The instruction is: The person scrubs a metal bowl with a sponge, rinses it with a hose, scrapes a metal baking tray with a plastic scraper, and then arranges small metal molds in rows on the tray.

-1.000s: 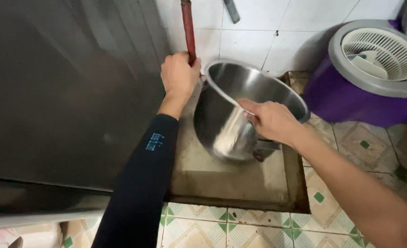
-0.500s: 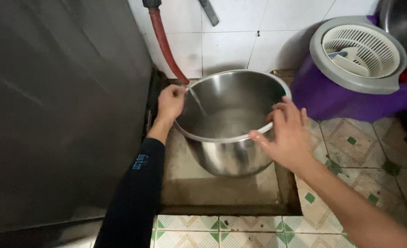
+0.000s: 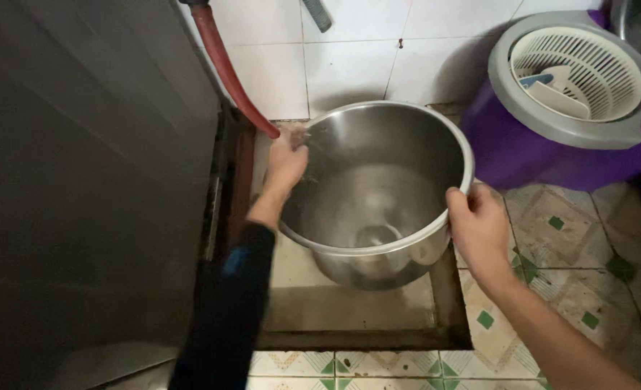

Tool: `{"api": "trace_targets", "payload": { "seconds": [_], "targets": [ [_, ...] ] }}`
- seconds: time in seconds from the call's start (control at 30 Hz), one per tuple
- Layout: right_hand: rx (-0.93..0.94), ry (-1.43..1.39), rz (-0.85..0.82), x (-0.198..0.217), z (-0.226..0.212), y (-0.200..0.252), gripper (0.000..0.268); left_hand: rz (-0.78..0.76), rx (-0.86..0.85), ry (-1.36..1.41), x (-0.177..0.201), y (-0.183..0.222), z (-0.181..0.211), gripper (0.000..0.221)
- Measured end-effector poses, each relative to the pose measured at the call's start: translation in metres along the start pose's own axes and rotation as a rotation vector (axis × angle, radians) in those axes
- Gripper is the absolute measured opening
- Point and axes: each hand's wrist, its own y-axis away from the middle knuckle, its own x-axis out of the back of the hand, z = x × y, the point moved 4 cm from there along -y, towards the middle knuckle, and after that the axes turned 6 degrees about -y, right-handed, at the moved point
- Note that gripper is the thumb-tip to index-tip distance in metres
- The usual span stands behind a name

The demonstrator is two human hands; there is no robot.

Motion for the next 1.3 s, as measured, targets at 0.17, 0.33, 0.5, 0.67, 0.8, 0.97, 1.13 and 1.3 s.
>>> {"api": "trace_targets", "payload": {
  "seconds": [0.17, 0.33, 0.5, 0.67, 0.8, 0.97, 1.13, 1.3],
  "targets": [
    [-0.167, -0.249, -0.102, 0.002, 0.002, -0.004, 0.027, -0.151, -0.001, -0.030, 0.088, 0.023, 0.039, 0.053],
    [-0.208, -0.285, -0.233, -0.002, -0.002, -0.009, 0.026, -0.130, -0.085, 0.105, 0.138, 0.004, 0.111, 0.035],
    [-0.353, -0.395, -0.275, -0.016, -0.001, 0.000, 0.021, 0.083, -0.090, -0.106, 0.146, 0.009, 0.141, 0.021],
    [-0.332, -0.421, -0.278, -0.037, -0.012, 0.020, 0.024, 0.200, -0.065, -0.382, 0.143, 0.010, 0.140, 0.028],
    [-0.335, -0.394, -0.304, -0.044, -0.024, 0.024, 0.021, 0.183, -0.114, -0.674, 0.133, 0.020, 0.114, 0.048],
    [-0.327, -0.390, -0.268, -0.031, -0.037, 0.017, 0.026, -0.308, 0.361, -0.643, 0.108, 0.086, 0.015, 0.069],
    [-0.344, -0.266, -0.254, -0.017, -0.048, 0.043, 0.043, -0.338, 0.816, 0.223, 0.079, 0.134, -0.035, 0.034],
    [-0.618, -0.190, -0.456, -0.047, -0.012, 0.120, 0.043, -0.390, 0.841, 0.533, 0.052, 0.189, -0.012, 0.024]
  ]
}}
